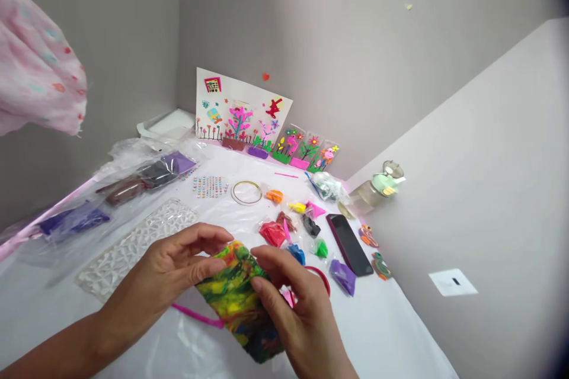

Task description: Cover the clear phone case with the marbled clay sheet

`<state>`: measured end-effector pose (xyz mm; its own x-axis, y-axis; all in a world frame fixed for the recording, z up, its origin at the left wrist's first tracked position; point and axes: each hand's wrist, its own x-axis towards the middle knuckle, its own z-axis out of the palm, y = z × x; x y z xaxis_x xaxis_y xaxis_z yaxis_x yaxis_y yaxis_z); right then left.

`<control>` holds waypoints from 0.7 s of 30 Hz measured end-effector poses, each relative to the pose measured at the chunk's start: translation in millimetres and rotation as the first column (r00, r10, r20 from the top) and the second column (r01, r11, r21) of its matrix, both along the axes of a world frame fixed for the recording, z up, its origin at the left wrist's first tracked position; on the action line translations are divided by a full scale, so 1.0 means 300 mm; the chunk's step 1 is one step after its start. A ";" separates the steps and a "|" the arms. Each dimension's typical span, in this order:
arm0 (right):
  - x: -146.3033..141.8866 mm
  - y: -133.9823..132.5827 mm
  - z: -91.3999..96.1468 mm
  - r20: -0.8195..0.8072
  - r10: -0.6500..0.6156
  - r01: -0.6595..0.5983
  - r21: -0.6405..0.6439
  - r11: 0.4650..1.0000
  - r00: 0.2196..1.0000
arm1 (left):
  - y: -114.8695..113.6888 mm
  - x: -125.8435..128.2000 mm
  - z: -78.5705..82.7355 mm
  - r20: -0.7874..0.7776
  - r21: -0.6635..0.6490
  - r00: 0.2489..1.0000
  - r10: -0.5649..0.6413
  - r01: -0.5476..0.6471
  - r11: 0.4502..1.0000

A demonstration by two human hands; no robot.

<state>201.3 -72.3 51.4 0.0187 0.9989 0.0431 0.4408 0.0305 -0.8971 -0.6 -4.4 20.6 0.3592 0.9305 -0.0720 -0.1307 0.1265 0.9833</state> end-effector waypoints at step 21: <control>-0.036 0.006 -0.113 -0.476 -0.008 -0.065 -0.138 0.988 0.880 | -0.010 0.008 -0.019 0.004 -0.096 0.999 -0.052 0.052 0.994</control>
